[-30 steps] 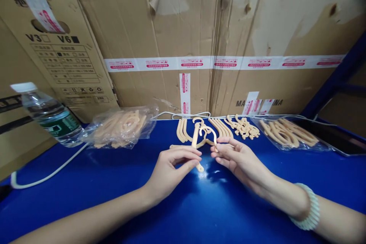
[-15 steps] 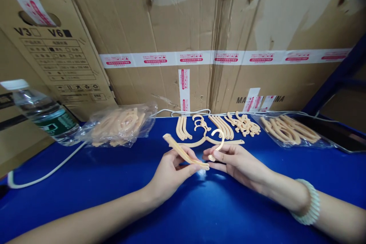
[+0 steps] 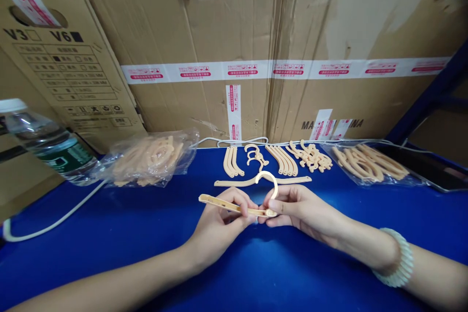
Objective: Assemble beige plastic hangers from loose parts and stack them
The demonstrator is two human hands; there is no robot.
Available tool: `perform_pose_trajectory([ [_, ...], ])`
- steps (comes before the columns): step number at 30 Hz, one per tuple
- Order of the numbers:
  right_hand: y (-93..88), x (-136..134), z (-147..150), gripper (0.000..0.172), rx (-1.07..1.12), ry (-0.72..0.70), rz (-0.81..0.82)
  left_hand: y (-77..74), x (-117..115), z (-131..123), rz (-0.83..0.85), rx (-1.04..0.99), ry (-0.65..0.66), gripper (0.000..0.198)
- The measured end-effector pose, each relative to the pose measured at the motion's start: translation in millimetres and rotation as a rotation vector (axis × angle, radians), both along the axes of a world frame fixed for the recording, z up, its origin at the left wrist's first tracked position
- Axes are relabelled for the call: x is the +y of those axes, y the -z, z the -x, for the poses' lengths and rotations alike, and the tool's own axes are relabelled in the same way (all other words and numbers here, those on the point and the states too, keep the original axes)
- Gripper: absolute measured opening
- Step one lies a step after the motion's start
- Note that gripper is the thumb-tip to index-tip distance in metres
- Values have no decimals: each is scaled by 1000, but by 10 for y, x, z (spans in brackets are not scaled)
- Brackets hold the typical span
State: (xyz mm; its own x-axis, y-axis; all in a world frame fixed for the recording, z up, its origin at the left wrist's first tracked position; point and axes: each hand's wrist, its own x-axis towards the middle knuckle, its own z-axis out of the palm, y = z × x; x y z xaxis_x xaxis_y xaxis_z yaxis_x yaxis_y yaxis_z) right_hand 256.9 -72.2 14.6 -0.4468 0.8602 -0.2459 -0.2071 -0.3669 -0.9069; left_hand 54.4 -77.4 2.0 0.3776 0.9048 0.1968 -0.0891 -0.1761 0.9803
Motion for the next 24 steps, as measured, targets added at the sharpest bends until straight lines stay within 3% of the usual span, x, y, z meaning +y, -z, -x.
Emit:
perform_pose_trajectory([
  [13, 23, -43, 65, 42, -175, 116, -151, 5, -13, -13, 4, 88, -3, 20],
  [24, 39, -68, 92, 32, -196, 144, -206, -6, -29, -41, 59, 89, -21, 23],
])
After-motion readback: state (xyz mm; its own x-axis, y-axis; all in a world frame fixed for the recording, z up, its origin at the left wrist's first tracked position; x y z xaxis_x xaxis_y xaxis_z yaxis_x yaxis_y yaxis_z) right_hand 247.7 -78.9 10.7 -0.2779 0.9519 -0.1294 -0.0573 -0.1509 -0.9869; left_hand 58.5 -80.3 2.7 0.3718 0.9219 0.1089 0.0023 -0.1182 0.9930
